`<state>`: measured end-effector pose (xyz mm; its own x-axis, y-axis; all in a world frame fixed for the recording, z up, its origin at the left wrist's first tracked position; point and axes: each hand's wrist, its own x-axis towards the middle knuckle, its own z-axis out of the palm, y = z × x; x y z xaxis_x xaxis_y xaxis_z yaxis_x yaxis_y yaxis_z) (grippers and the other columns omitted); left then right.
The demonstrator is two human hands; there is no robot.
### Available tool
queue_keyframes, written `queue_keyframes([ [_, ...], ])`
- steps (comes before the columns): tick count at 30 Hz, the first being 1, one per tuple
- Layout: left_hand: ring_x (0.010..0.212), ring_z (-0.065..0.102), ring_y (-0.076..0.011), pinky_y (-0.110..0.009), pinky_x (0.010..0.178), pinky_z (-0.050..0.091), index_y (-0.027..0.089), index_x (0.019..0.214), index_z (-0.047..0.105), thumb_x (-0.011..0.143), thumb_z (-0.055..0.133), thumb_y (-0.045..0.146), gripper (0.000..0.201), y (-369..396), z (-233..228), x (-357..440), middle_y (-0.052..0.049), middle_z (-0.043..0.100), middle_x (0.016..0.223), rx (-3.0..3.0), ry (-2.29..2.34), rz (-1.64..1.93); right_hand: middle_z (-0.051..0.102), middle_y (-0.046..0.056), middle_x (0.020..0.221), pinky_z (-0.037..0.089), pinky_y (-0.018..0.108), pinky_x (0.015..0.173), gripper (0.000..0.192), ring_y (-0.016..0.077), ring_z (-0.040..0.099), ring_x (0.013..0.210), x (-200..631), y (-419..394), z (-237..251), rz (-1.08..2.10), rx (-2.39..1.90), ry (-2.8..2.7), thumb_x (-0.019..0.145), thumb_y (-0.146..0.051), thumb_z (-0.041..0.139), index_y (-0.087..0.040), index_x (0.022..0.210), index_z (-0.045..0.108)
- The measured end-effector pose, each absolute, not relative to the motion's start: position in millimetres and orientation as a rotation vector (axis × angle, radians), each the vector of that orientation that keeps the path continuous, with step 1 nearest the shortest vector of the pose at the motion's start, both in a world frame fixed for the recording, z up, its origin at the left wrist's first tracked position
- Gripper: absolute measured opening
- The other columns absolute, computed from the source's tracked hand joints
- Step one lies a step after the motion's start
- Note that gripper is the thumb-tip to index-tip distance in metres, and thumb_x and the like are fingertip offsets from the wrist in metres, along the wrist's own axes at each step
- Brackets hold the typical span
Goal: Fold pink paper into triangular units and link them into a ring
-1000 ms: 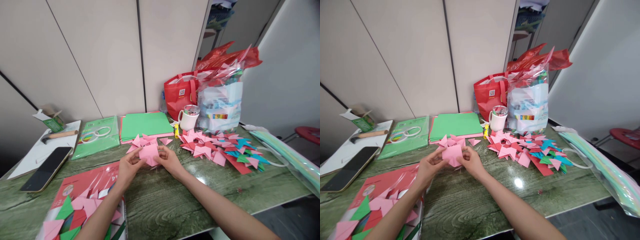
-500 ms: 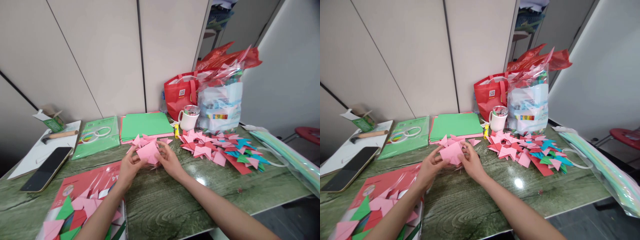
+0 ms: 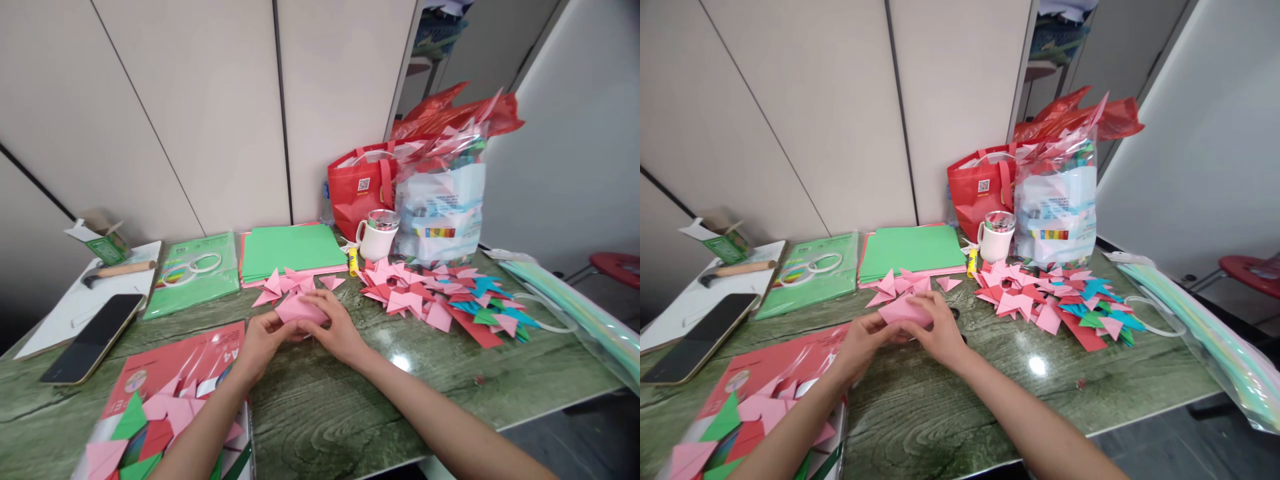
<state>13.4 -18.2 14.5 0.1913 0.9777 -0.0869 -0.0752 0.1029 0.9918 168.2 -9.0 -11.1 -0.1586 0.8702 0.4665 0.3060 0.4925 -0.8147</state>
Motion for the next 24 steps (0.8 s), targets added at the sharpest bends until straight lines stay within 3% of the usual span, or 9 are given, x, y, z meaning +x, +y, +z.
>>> queue_keyframes([
  [5, 0.061, 0.062, -0.0163, -0.028, 0.062, 0.051, 0.013, 0.072, 0.069, 0.063, 0.069, 0.029, 0.018, -18.0, 14.0, 14.2, -0.002, 0.068, 0.065, 1.232, 1.093, 1.033, 0.057, 0.008, 0.109, 0.039, 0.036, 0.091, 0.029, 0.0199, 0.052, 0.104, 168.4, -7.4, -13.1, 0.697, -0.916, -1.784, 0.077, -0.029, 0.059, -0.022, 0.105, 0.061],
  [11, 0.073, 0.062, -0.0168, -0.027, 0.072, 0.049, 0.014, 0.079, 0.07, 0.065, 0.068, 0.026, 0.018, -16.3, 12.4, 13.4, -0.003, 0.07, 0.073, 1.244, 1.051, 1.1, 0.065, 0.006, 0.102, 0.044, 0.033, 0.084, 0.031, 0.0187, 0.059, 0.094, 166.1, -7.9, -16.9, 0.721, -0.89, -1.79, 0.077, -0.027, 0.059, -0.022, 0.108, 0.06],
  [15, 0.072, 0.061, -0.0166, -0.025, 0.069, 0.048, 0.013, 0.076, 0.07, 0.063, 0.07, 0.025, 0.018, -15.9, 10.3, 12.5, -0.004, 0.069, 0.075, 1.258, 1.097, 1.177, 0.066, 0.007, 0.101, 0.045, 0.032, 0.082, 0.03, 0.0193, 0.06, 0.093, 166.4, -8.2, -16.3, 0.698, -0.904, -1.784, 0.077, -0.027, 0.058, -0.021, 0.107, 0.06],
  [24, 0.081, 0.063, -0.0197, -0.033, 0.077, 0.05, 0.014, 0.09, 0.066, 0.068, 0.066, 0.026, 0.025, -16.8, 10.5, 15.0, -0.008, 0.069, 0.09, 1.126, 0.913, 1.139, 0.065, 0.008, 0.101, 0.045, 0.031, 0.08, 0.03, 0.0187, 0.059, 0.092, 166.0, -8.9, -17.5, 0.694, -0.919, -1.797, 0.079, -0.028, 0.056, -0.019, 0.107, 0.059],
])
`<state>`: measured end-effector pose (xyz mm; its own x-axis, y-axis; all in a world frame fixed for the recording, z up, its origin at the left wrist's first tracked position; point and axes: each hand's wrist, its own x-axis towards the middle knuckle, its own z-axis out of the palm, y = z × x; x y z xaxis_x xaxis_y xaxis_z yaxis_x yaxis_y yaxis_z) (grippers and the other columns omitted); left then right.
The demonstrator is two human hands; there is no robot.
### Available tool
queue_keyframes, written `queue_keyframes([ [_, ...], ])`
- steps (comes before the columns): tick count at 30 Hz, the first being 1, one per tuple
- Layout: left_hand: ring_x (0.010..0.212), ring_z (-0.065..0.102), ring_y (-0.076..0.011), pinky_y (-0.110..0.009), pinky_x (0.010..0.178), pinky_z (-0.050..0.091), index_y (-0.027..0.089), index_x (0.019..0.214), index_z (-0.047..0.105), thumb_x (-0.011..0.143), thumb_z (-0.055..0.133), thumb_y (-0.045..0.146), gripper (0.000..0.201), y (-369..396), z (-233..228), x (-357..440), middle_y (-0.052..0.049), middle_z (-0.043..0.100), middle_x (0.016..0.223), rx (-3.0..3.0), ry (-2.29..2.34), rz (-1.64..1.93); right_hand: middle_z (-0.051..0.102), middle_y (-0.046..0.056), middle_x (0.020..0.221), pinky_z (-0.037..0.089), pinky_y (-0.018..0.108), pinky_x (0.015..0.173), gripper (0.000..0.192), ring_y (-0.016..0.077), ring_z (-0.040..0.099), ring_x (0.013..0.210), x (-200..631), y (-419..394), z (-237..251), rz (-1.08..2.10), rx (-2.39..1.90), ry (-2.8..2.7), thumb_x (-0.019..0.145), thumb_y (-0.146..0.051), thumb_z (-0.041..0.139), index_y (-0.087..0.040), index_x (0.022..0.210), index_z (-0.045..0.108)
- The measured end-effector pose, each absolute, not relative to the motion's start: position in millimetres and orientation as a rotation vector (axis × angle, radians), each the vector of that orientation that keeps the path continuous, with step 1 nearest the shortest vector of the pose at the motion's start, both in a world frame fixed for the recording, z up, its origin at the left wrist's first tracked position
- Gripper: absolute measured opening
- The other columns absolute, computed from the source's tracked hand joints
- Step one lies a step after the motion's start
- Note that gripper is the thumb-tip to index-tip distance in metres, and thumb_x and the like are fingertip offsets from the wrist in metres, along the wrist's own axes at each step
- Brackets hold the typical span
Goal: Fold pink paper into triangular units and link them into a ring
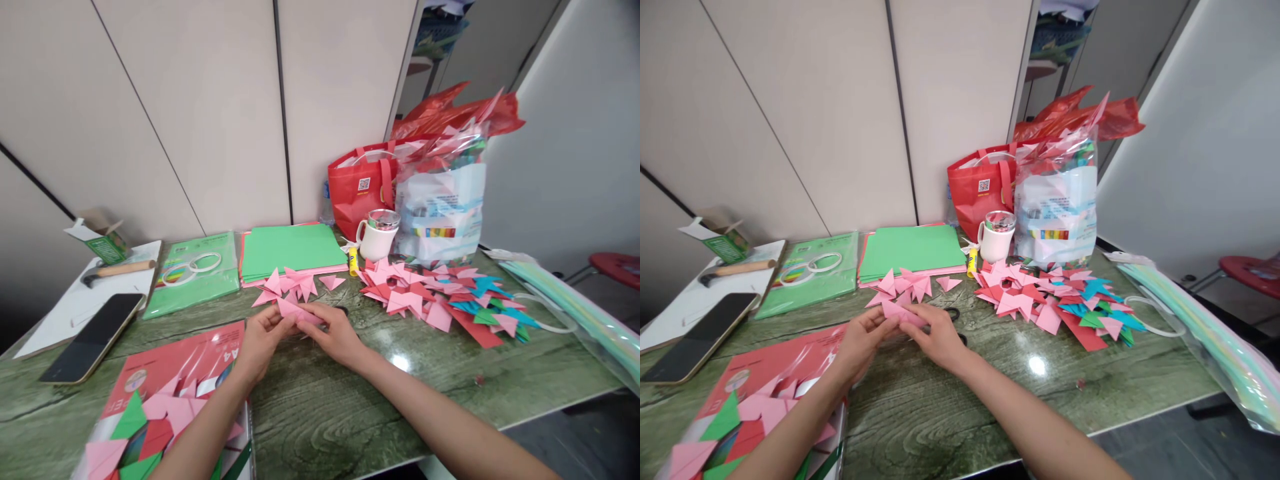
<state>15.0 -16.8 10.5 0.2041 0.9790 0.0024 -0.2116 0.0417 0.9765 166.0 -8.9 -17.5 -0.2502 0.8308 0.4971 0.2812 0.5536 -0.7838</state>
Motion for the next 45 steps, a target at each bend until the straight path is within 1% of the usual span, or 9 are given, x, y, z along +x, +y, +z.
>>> queue_keyframes([
  [5, 0.074, 0.064, -0.0198, -0.031, 0.064, 0.053, 0.014, 0.092, 0.064, 0.067, 0.065, 0.031, 0.03, -17.2, 13.1, 15.3, -0.008, 0.069, 0.09, 1.203, 1.018, 1.096, 0.065, 0.006, 0.093, 0.045, 0.028, 0.073, 0.026, 0.0178, 0.059, 0.083, 164.7, -9.4, -16.7, 0.72, -0.964, -1.781, 0.078, -0.029, 0.057, -0.018, 0.101, 0.06],
  [11, 0.063, 0.064, -0.0184, -0.027, 0.054, 0.052, 0.013, 0.078, 0.062, 0.065, 0.065, 0.035, 0.026, -18.2, 11.0, 16.3, -0.006, 0.068, 0.07, 1.273, 1.153, 0.987, 0.066, 0.004, 0.082, 0.046, 0.026, 0.065, 0.021, 0.0155, 0.059, 0.073, 163.4, -8.9, -16.8, 1.013, -0.961, -1.66, 0.077, -0.032, 0.056, -0.017, 0.091, 0.063],
  [16, 0.035, 0.048, -0.0087, -0.017, 0.034, 0.034, 0.015, 0.074, 0.056, 0.067, 0.063, 0.036, 0.024, -16.6, 7.7, 14.2, 0.004, 0.055, 0.047, 1.378, 1.305, 1.084, 0.062, 0.001, 0.07, 0.046, 0.025, 0.061, 0.02, 0.0131, 0.057, 0.064, 164.5, -3.1, -18.9, 1.209, -0.94, -1.404, 0.07, -0.034, 0.063, -0.015, 0.076, 0.06],
  [19, 0.033, 0.041, -0.0061, -0.016, 0.034, 0.03, 0.015, 0.076, 0.058, 0.068, 0.062, 0.037, 0.023, -14.9, 8.2, 11.7, 0.006, 0.05, 0.044, 1.47, 1.356, 1.182, 0.061, 0.0, 0.067, 0.046, 0.024, 0.058, 0.025, 0.0118, 0.057, 0.061, 166.3, 1.3, -20.2, 1.306, -0.935, -1.245, 0.063, -0.035, 0.068, -0.016, 0.074, 0.057],
  [23, 0.033, 0.041, -0.0073, -0.018, 0.034, 0.03, 0.014, 0.078, 0.061, 0.073, 0.054, 0.043, 0.03, -14.5, 9.9, 11.4, 0.004, 0.051, 0.044, 1.483, 1.355, 1.079, 0.062, 0.0, 0.073, 0.047, 0.024, 0.064, 0.031, 0.0117, 0.059, 0.066, 167.8, 1.1, -17.8, 1.377, -0.918, -1.196, 0.058, -0.032, 0.072, -0.016, 0.079, 0.056],
  [28, 0.036, 0.042, -0.0076, -0.018, 0.037, 0.031, 0.013, 0.063, 0.058, 0.067, 0.061, 0.041, 0.028, -15.8, 12.1, 12.3, 0.003, 0.053, 0.045, 1.511, 1.32, 0.993, 0.063, 0.0, 0.071, 0.045, 0.023, 0.06, 0.031, 0.0112, 0.058, 0.063, 166.6, -5.1, -10.9, 1.399, -0.935, -1.337, 0.06, -0.031, 0.071, -0.016, 0.083, 0.056],
  [32, 0.038, 0.044, -0.008, -0.019, 0.04, 0.032, 0.013, 0.06, 0.058, 0.068, 0.062, 0.038, 0.027, -15.0, 11.0, 9.6, 0.003, 0.053, 0.045, 1.502, 1.321, 0.991, 0.063, 0.0, 0.073, 0.045, 0.023, 0.06, 0.029, 0.0113, 0.058, 0.064, 166.0, -6.2, -9.7, 1.409, -0.933, -1.368, 0.062, -0.032, 0.069, -0.015, 0.083, 0.058],
  [38, 0.047, 0.052, -0.011, -0.021, 0.048, 0.04, 0.013, 0.064, 0.062, 0.069, 0.063, 0.036, 0.023, -15.4, 10.7, 9.8, 0.001, 0.059, 0.052, 1.434, 1.226, 1.049, 0.057, -0.002, 0.062, 0.04, 0.02, 0.049, 0.023, 0.0081, 0.049, 0.053, 166.8, -4.5, -11.8, 1.378, -0.931, -1.433, 0.067, -0.037, 0.064, -0.014, 0.07, 0.061],
  [45, 0.048, 0.055, -0.0131, -0.024, 0.05, 0.048, 0.014, 0.061, 0.063, 0.068, 0.062, 0.042, 0.029, -16.0, 12.1, 13.4, 0.001, 0.058, 0.052, 1.201, 1.149, 1.071, 0.059, -0.001, 0.062, 0.041, 0.022, 0.051, 0.023, 0.0093, 0.05, 0.054, 167.8, -4.1, -10.8, 1.326, -0.955, -1.435, 0.065, -0.037, 0.066, -0.015, 0.068, 0.063],
])
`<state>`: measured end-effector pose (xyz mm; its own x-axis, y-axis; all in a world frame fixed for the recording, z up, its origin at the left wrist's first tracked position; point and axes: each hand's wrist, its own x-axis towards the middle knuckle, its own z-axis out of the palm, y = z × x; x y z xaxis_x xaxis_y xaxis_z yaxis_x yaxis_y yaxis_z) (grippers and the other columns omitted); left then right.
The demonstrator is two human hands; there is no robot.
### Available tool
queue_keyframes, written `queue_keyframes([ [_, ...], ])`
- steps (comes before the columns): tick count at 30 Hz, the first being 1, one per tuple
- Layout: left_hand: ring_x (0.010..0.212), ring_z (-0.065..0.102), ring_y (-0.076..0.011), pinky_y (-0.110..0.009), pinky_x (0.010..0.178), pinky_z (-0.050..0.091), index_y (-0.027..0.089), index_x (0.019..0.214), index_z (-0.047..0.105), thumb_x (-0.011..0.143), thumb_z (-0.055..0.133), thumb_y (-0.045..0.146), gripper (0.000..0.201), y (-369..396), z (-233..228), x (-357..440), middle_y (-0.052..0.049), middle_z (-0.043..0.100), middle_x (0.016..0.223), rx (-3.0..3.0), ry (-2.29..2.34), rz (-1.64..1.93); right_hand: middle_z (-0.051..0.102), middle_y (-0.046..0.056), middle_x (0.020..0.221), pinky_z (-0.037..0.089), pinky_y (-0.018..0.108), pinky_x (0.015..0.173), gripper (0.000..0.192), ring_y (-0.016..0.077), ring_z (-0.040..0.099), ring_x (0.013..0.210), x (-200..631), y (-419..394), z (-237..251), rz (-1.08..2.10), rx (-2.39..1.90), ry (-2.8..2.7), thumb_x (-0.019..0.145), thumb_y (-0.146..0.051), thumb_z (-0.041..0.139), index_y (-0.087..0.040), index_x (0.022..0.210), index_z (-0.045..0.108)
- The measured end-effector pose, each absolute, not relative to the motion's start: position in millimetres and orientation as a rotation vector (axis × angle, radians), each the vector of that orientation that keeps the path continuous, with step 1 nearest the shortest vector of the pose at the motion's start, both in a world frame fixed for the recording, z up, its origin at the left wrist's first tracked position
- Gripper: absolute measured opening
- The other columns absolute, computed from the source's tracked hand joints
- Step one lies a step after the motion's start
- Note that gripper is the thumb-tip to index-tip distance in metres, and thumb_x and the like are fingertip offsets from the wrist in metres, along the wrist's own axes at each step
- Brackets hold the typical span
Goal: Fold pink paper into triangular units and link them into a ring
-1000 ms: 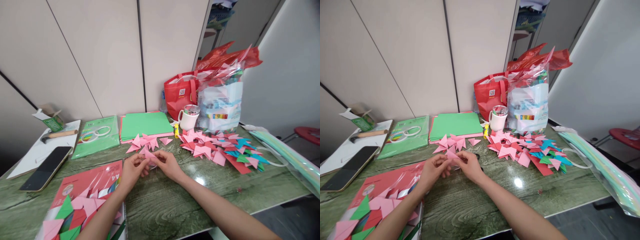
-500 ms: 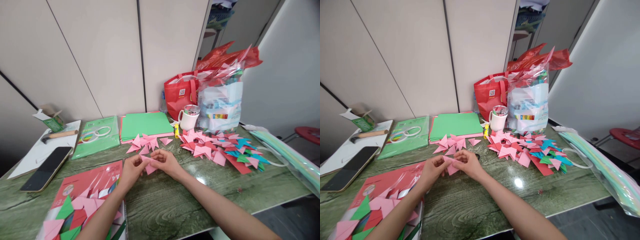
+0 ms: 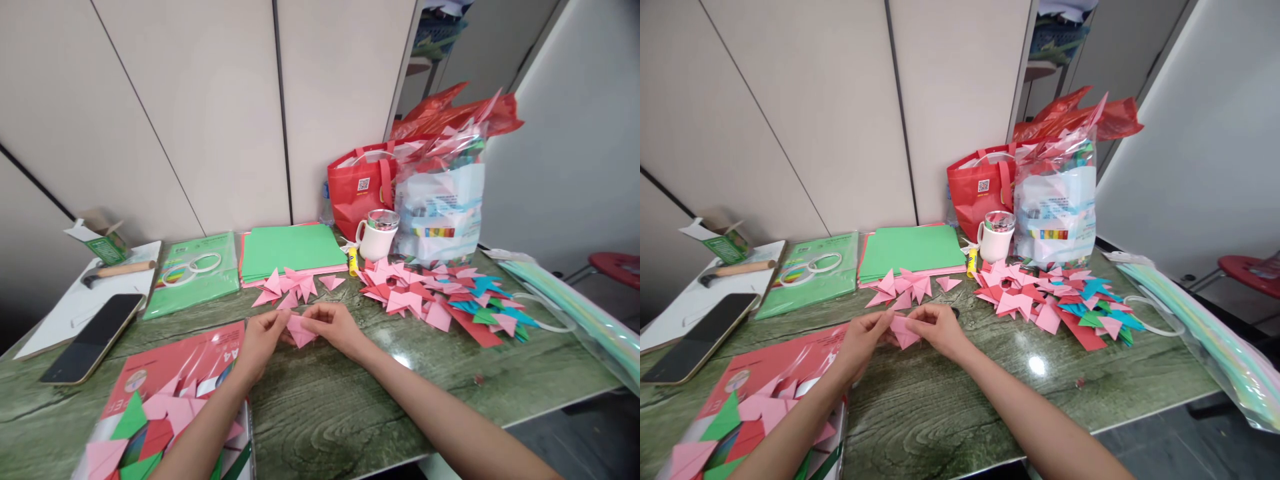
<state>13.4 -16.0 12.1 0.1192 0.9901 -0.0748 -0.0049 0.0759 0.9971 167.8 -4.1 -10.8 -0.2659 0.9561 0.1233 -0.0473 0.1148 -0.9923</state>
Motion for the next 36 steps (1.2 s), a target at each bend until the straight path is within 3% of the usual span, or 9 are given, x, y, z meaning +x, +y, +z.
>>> queue_keyframes([
  [6, 0.055, 0.057, -0.0145, -0.027, 0.056, 0.05, 0.013, 0.069, 0.07, 0.067, 0.064, 0.039, 0.026, -15.8, 12.0, 11.5, -0.002, 0.065, 0.061, 1.16, 1.062, 1.064, 0.064, 0.002, 0.071, 0.045, 0.026, 0.064, 0.018, 0.0128, 0.056, 0.064, 169.5, -4.4, -7.1, 1.264, -0.974, -1.485, 0.067, -0.032, 0.064, -0.014, 0.072, 0.065],
  [11, 0.065, 0.06, -0.0183, -0.032, 0.063, 0.052, 0.013, 0.072, 0.071, 0.067, 0.065, 0.039, 0.027, -16.4, 12.9, 12.0, -0.005, 0.068, 0.073, 1.176, 1.04, 1.059, 0.064, 0.002, 0.073, 0.045, 0.025, 0.063, 0.017, 0.0129, 0.057, 0.066, 170.8, -4.1, -8.9, 1.234, -0.968, -1.525, 0.07, -0.031, 0.062, -0.015, 0.075, 0.065],
  [18, 0.059, 0.061, -0.0169, -0.031, 0.06, 0.053, 0.013, 0.071, 0.07, 0.07, 0.059, 0.047, 0.036, -16.2, 11.2, 13.7, -0.003, 0.067, 0.064, 1.088, 1.019, 1.021, 0.062, 0.0, 0.066, 0.044, 0.024, 0.062, 0.014, 0.0123, 0.055, 0.062, 171.0, -3.3, -8.3, 1.152, -0.999, -1.575, 0.069, -0.029, 0.062, -0.015, 0.067, 0.063],
  [28, 0.051, 0.061, -0.0157, -0.03, 0.054, 0.055, 0.013, 0.068, 0.07, 0.061, 0.069, 0.032, 0.02, -16.2, 12.3, 11.4, -0.003, 0.067, 0.059, 1.187, 1.134, 0.998, 0.065, 0.001, 0.067, 0.045, 0.025, 0.061, 0.012, 0.0138, 0.058, 0.062, 171.1, -2.7, -13.1, 1.211, -0.97, -1.546, 0.067, -0.028, 0.065, -0.016, 0.068, 0.066],
  [36, 0.052, 0.062, -0.015, -0.026, 0.053, 0.053, 0.011, 0.068, 0.068, 0.056, 0.073, 0.028, 0.021, -17.1, 14.5, 12.1, -0.004, 0.068, 0.063, 1.188, 1.23, 1.0, 0.067, 0.003, 0.073, 0.047, 0.025, 0.061, 0.019, 0.0144, 0.059, 0.066, 170.3, -2.3, -12.5, 1.173, -1.02, -1.48, 0.063, -0.03, 0.069, -0.016, 0.077, 0.067],
])
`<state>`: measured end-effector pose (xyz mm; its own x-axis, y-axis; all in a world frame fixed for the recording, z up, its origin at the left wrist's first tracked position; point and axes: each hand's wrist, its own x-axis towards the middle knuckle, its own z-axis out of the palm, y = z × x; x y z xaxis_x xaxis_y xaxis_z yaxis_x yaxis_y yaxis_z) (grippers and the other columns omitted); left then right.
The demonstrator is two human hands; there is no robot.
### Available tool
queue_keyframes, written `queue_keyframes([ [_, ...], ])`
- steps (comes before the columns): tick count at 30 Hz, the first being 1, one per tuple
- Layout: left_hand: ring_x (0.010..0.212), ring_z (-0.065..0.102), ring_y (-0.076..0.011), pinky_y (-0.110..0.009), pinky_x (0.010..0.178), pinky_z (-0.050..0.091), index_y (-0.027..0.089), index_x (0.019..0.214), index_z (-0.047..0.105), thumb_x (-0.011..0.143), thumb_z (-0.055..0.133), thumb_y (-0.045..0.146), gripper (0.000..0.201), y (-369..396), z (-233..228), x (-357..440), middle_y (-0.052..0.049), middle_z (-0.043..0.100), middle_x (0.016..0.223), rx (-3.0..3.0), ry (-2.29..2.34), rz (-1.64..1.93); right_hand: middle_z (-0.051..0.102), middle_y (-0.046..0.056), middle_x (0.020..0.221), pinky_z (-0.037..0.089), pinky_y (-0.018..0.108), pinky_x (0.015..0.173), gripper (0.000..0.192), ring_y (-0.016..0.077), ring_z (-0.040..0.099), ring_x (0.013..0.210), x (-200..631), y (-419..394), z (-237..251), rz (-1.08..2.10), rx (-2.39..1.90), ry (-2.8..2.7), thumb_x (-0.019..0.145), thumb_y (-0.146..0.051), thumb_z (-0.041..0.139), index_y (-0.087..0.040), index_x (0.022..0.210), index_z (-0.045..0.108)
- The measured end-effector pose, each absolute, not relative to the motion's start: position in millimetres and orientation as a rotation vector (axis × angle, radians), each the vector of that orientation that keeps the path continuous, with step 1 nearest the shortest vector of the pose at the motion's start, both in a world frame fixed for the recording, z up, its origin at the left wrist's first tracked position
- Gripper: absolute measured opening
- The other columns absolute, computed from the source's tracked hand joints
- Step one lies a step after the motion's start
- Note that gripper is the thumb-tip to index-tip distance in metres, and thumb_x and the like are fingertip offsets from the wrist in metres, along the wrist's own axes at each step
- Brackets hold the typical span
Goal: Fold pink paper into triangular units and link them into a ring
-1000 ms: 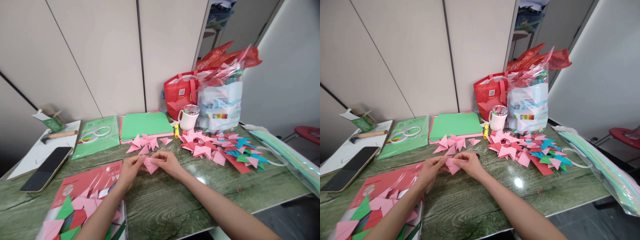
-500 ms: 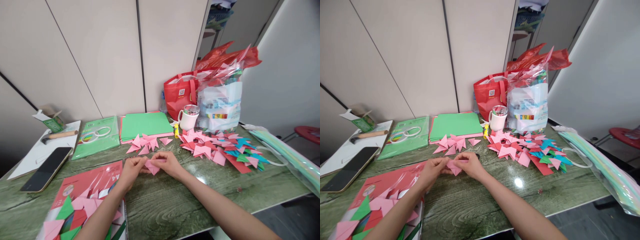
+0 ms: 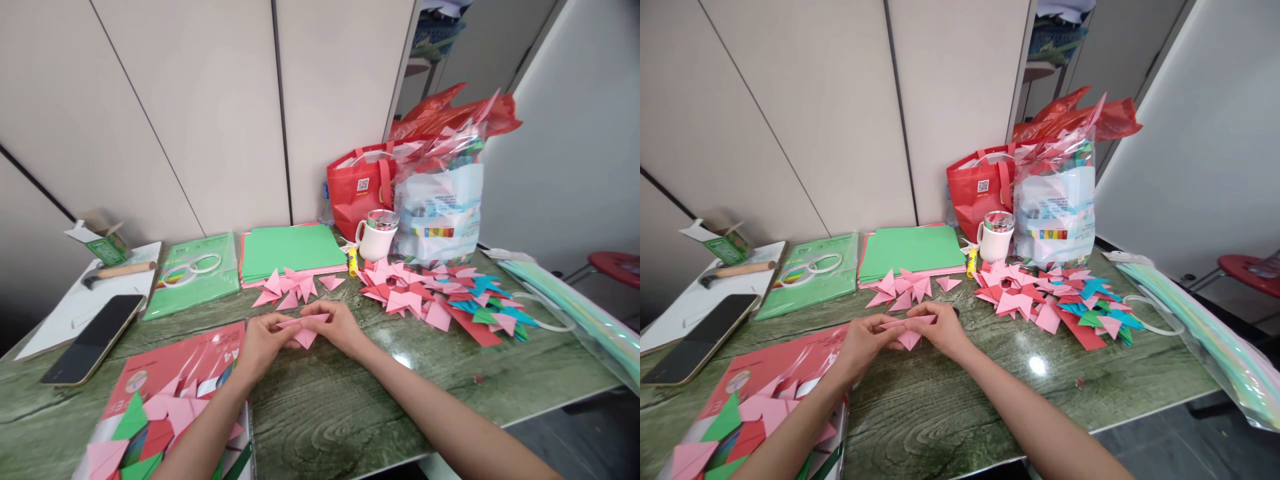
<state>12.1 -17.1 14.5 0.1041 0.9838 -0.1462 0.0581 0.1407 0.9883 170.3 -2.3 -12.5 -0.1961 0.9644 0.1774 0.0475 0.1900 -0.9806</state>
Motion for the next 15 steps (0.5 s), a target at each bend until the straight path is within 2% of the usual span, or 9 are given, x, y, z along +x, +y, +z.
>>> queue_keyframes([
  [3, 0.05, 0.061, -0.0138, -0.023, 0.049, 0.051, 0.012, 0.068, 0.066, 0.055, 0.073, 0.028, 0.022, -14.8, 12.3, 10.1, -0.002, 0.066, 0.061, 1.168, 1.271, 1.061, 0.065, 0.001, 0.067, 0.048, 0.024, 0.053, 0.025, 0.0128, 0.058, 0.056, 169.5, -0.6, -14.8, 1.291, -0.999, -1.329, 0.063, -0.035, 0.068, -0.016, 0.079, 0.066],
  [6, 0.049, 0.06, -0.013, -0.023, 0.048, 0.05, 0.012, 0.066, 0.064, 0.056, 0.072, 0.029, 0.021, -13.4, 12.1, 8.4, 0.0, 0.063, 0.061, 1.184, 1.258, 1.06, 0.062, -0.001, 0.056, 0.048, 0.024, 0.048, 0.027, 0.0114, 0.056, 0.048, 169.4, 0.9, -16.6, 1.371, -0.96, -1.192, 0.058, -0.037, 0.072, -0.015, 0.072, 0.064],
  [10, 0.048, 0.061, -0.0124, -0.021, 0.048, 0.049, 0.012, 0.066, 0.061, 0.061, 0.069, 0.029, 0.02, -14.5, 14.6, 7.8, 0.0, 0.062, 0.061, 1.243, 1.232, 0.921, 0.06, -0.002, 0.054, 0.046, 0.022, 0.043, 0.026, 0.0085, 0.052, 0.042, 169.7, 1.0, -16.8, 1.387, -0.966, -1.204, 0.054, -0.035, 0.074, -0.014, 0.065, 0.063],
  [15, 0.051, 0.062, -0.0138, -0.024, 0.053, 0.051, 0.011, 0.067, 0.06, 0.064, 0.067, 0.029, 0.02, -16.2, 11.9, 9.7, -0.003, 0.064, 0.059, 1.25, 1.175, 0.8, 0.054, -0.007, 0.049, 0.042, 0.019, 0.039, 0.03, 0.0083, 0.051, 0.038, 169.0, 2.4, -18.5, 1.349, -1.006, -1.153, 0.064, -0.039, 0.067, -0.018, 0.082, 0.054],
])
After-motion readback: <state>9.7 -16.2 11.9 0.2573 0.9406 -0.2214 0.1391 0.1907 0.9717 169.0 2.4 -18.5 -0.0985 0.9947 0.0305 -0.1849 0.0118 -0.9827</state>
